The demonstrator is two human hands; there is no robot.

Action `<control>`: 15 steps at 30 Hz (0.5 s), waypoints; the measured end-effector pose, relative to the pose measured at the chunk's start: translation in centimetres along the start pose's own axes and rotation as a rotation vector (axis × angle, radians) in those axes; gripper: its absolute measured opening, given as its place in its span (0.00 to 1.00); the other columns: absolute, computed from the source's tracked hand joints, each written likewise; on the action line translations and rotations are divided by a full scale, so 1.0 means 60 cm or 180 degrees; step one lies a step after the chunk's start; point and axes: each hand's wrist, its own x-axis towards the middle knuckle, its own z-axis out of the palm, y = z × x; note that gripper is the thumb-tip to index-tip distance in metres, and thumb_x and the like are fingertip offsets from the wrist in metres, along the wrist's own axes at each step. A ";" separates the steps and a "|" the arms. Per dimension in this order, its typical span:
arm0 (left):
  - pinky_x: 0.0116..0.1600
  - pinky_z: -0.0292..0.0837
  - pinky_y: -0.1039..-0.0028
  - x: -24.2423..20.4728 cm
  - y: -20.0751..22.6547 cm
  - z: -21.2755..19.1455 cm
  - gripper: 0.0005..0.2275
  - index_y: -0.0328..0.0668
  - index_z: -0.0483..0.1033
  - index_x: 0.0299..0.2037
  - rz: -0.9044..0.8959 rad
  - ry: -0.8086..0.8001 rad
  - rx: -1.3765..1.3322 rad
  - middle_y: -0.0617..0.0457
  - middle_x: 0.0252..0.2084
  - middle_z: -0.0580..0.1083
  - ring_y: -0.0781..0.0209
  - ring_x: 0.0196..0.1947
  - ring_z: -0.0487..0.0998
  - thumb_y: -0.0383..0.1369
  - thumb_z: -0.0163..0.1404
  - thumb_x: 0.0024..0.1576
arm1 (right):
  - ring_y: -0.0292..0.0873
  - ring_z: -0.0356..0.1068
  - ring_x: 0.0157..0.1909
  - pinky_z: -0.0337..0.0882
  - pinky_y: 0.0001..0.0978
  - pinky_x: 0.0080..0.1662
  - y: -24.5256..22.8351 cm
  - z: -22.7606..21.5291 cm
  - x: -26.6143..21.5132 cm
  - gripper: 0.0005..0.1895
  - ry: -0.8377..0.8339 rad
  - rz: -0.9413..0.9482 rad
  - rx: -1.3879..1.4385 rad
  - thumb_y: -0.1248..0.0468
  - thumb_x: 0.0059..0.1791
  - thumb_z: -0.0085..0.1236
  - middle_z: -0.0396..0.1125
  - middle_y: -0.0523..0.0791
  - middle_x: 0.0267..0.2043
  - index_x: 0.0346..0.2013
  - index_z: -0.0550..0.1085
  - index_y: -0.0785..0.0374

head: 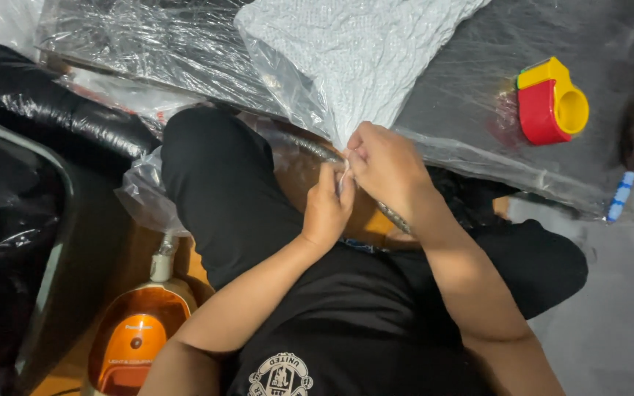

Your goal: Rolling a white foam cushion into a tight cylinder and securing it with several wraps of tape using a handheld dispenser.

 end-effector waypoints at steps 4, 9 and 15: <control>0.32 0.76 0.60 0.002 0.006 0.002 0.04 0.43 0.67 0.45 -0.0023 -0.0079 -0.0039 0.43 0.25 0.79 0.42 0.29 0.83 0.33 0.46 0.65 | 0.49 0.76 0.44 0.75 0.42 0.44 0.001 -0.003 -0.024 0.06 0.0224 0.0041 0.0436 0.59 0.51 0.57 0.73 0.42 0.35 0.41 0.75 0.54; 0.29 0.74 0.66 0.010 0.009 -0.006 0.04 0.38 0.66 0.48 -0.0242 -0.0630 -0.1033 0.50 0.26 0.80 0.54 0.21 0.80 0.28 0.41 0.66 | 0.41 0.75 0.30 0.75 0.32 0.35 0.028 0.008 -0.077 0.05 0.1071 -0.0303 0.1895 0.67 0.53 0.62 0.73 0.49 0.30 0.41 0.78 0.67; 0.26 0.71 0.79 0.012 -0.020 0.020 0.06 0.39 0.65 0.51 -0.0493 -0.1265 -0.2114 0.51 0.29 0.80 0.67 0.19 0.76 0.28 0.40 0.68 | 0.39 0.76 0.31 0.76 0.29 0.36 0.112 0.077 -0.092 0.09 0.1254 -0.0235 0.2610 0.66 0.54 0.61 0.75 0.50 0.34 0.46 0.76 0.69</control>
